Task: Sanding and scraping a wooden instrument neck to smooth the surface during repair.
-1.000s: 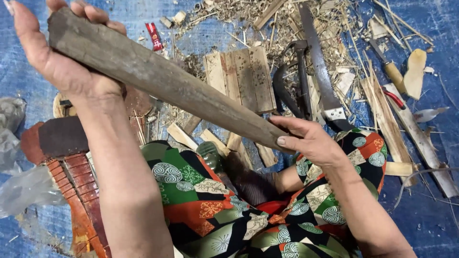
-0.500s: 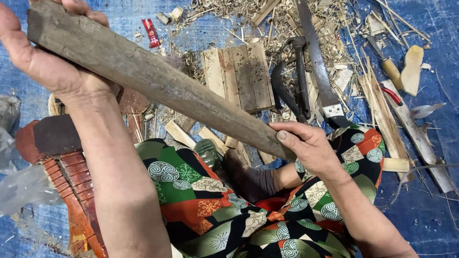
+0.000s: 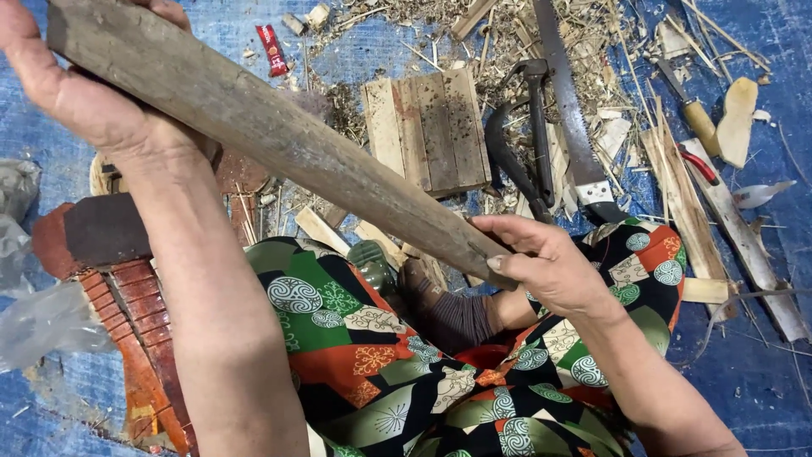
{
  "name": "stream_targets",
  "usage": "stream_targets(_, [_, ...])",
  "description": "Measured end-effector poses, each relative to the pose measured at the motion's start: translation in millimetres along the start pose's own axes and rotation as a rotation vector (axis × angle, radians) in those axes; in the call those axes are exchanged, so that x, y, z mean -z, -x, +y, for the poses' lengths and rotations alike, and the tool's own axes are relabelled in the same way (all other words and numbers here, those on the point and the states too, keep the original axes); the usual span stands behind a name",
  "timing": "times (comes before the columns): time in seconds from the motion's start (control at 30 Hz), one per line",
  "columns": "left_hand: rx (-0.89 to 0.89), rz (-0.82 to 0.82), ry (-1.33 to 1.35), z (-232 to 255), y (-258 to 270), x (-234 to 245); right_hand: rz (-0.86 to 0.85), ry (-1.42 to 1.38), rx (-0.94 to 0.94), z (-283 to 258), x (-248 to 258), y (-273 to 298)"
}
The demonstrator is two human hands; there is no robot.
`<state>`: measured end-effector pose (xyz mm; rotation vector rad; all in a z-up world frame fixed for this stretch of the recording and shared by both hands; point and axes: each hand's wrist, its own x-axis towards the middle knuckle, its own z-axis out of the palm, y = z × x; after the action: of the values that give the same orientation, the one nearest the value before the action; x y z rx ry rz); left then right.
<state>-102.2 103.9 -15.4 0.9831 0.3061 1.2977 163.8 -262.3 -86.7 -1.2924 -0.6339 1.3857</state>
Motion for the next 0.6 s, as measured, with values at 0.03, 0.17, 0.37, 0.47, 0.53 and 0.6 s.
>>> stream_targets(0.03, [-0.031,0.001,-0.040,-1,3,-6,0.015,-0.027,0.009,1,-1,0])
stream_targets(0.17, [-0.140,-0.072,-0.239,4,17,-63,0.046,0.033,0.038,0,-10,-1])
stream_targets(0.37, [-0.015,0.008,-0.099,-4,28,-88,0.142,0.059,0.018,-2,-20,-7])
stream_targets(0.47, [-0.032,0.049,-0.028,-4,30,-84,0.105,0.130,0.121,-6,-23,-8])
stream_targets(0.53, [-0.088,-0.054,-0.043,-5,35,-77,0.243,0.493,0.185,-9,-29,-7])
stream_targets(0.6, [-0.057,0.006,-0.075,-6,40,-87,0.238,0.612,0.329,2,-24,-16])
